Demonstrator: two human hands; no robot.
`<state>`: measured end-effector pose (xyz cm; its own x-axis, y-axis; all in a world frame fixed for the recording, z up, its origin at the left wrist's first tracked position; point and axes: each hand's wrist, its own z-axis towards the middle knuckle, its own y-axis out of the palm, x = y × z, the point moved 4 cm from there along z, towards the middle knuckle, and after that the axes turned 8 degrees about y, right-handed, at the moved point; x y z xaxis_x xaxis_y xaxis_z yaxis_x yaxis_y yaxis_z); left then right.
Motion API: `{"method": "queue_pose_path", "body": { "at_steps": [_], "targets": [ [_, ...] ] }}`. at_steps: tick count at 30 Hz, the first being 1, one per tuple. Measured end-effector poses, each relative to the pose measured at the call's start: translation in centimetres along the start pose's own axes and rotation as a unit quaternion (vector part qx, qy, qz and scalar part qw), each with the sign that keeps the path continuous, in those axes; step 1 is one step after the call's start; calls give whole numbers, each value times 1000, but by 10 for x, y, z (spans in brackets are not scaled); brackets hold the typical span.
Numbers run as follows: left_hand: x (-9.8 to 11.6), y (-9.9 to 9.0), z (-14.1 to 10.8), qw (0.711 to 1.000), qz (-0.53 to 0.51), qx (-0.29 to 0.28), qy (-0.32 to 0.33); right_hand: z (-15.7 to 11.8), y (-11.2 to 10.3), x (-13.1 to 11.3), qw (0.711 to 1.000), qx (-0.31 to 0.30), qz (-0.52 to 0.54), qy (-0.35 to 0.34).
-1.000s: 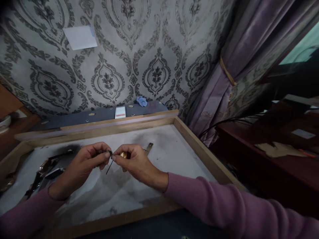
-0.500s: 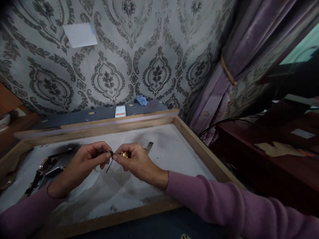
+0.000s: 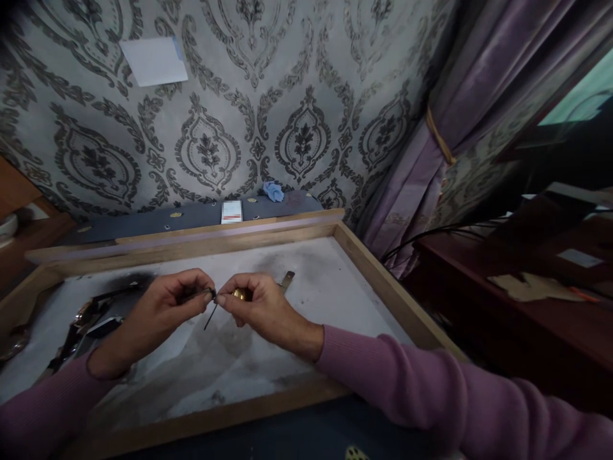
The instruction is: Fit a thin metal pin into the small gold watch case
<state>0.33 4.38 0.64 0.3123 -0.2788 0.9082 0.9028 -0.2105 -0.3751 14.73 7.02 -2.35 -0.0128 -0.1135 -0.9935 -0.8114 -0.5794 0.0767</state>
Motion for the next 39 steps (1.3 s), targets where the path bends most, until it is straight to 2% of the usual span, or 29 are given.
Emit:
{"method": "queue_pose_path", "body": {
  "at_steps": [6,10,23,31,36,39],
  "targets": [
    [-2,3,-1,998,-55,-5,-39,0,1,-3,1000,1,1,-4],
    [-3,4,-1,997,-55,-4,-44,-2,4,-4,1000,5,0,-2],
    [-6,3,-1,995,-91,-5,-34,-3,6,-2,998,14,-56,-32],
    [-8,4,-2,993,-110,-7,-35,-2,6,0,999,2,-39,-33],
    [-13,-1,-2,989,-135,12,-60,2,5,3,1000,-28,2,11],
    [-17,-4,-2,985,-155,26,-75,5,3,12,994,-34,78,62]
  ]
}}
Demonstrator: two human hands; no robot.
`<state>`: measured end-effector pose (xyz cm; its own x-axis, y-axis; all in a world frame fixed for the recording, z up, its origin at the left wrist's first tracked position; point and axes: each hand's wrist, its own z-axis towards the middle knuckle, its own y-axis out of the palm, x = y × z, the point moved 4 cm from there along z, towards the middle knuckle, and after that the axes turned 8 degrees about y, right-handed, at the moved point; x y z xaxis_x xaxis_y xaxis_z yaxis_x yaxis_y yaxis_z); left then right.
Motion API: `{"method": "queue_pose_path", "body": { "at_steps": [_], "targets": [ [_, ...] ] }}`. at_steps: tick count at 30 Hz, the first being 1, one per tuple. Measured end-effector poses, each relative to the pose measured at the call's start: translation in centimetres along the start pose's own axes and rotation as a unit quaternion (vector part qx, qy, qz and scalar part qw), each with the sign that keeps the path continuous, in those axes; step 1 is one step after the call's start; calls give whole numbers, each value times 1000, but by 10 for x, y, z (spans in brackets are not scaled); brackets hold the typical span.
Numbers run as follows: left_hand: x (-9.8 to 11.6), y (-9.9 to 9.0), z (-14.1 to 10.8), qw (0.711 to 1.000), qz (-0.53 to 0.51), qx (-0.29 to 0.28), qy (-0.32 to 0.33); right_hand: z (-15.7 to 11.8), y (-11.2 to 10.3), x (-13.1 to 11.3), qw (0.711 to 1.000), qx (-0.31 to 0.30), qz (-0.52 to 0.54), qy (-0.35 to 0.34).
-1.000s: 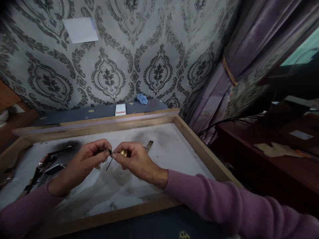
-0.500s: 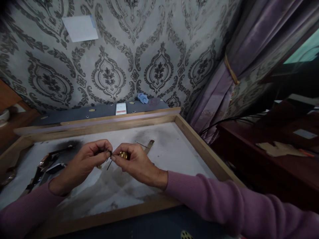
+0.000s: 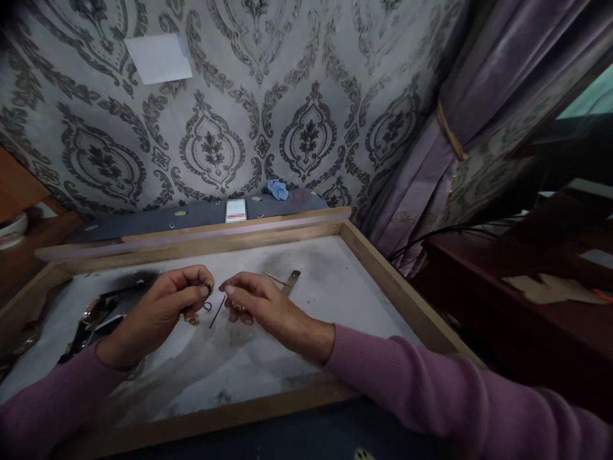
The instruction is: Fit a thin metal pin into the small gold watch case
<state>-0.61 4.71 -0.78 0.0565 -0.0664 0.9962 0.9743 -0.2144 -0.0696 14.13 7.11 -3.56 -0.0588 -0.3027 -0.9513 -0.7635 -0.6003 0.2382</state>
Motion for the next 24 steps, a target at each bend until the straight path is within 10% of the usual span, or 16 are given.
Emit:
{"method": "queue_pose_path", "body": {
  "at_steps": [8,24],
  "targets": [
    [0,-3,0,1000,-5,6,-9,-1,0,8,988,-63,133,39],
    [4,2,-3,996,65,14,51,-9,-5,-16,995,3,-21,-93]
  ]
}}
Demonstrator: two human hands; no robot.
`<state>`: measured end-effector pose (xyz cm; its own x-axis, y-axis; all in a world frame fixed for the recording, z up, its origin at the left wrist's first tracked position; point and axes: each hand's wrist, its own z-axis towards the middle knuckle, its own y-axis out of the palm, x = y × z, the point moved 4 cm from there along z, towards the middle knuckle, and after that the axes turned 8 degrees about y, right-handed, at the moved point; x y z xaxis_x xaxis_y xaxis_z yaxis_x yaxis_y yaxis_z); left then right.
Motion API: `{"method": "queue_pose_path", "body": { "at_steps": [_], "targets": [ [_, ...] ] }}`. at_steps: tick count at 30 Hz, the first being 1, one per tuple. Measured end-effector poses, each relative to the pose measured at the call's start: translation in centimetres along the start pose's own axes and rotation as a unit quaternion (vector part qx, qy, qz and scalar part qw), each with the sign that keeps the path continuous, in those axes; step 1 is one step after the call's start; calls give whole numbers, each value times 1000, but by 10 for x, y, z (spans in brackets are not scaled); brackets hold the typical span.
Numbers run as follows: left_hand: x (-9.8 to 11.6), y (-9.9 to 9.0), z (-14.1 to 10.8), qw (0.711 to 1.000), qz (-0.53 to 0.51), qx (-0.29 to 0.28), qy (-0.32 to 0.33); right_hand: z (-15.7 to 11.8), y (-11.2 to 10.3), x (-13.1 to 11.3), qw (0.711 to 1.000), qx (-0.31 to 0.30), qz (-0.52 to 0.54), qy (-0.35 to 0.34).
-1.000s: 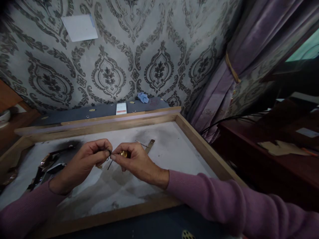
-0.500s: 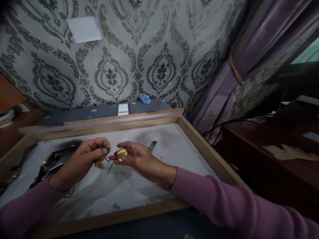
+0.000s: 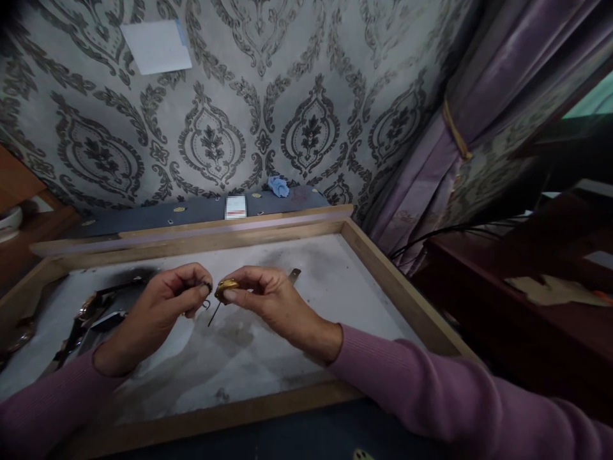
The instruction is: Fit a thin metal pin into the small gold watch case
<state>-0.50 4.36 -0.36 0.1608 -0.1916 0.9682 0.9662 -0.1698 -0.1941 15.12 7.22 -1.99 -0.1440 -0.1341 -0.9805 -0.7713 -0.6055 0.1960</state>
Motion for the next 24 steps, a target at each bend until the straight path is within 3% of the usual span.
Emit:
{"method": "queue_pose_path", "body": {
  "at_steps": [15,24],
  "targets": [
    [1,2,0,1000,-12,11,-6,1,-2,-3,998,22,-49,-24],
    [1,1,1,999,-25,21,-6,3,2,6,998,-29,39,43]
  ]
}}
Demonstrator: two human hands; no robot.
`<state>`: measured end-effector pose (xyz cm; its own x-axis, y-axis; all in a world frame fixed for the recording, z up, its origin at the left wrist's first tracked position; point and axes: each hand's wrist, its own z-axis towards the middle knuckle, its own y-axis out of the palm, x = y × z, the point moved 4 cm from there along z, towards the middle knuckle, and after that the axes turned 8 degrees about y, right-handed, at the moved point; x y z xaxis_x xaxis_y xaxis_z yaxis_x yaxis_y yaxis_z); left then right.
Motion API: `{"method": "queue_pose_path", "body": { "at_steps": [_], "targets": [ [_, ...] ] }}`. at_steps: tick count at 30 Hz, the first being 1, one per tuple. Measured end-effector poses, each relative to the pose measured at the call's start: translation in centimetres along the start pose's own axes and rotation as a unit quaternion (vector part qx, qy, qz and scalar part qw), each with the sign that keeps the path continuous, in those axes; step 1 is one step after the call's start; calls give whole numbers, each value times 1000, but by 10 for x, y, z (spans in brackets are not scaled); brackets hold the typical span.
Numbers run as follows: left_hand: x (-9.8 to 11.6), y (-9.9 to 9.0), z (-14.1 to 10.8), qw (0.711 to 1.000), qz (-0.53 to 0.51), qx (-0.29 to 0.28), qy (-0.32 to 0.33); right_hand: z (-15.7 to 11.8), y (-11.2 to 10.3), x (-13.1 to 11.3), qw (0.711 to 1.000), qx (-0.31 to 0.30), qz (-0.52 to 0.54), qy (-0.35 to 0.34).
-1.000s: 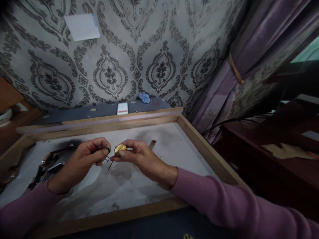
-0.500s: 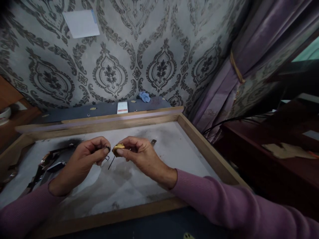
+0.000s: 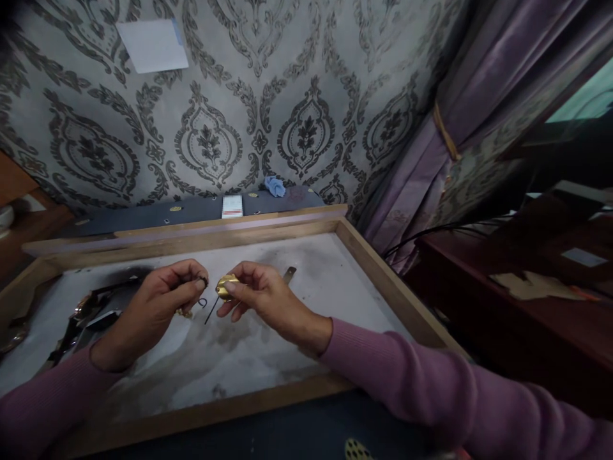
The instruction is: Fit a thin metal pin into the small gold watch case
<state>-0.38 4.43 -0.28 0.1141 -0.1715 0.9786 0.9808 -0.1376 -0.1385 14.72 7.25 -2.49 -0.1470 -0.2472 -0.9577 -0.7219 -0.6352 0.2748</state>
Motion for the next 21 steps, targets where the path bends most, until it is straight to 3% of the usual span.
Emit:
{"method": "queue_pose_path", "body": {
  "at_steps": [10,21],
  "targets": [
    [-4,-1,0,1000,-8,-10,-4,3,0,3,1000,-4,24,9],
    [-1,0,3,1000,-5,-10,-11,-1,1,1,998,-9,-55,17]
  ]
}}
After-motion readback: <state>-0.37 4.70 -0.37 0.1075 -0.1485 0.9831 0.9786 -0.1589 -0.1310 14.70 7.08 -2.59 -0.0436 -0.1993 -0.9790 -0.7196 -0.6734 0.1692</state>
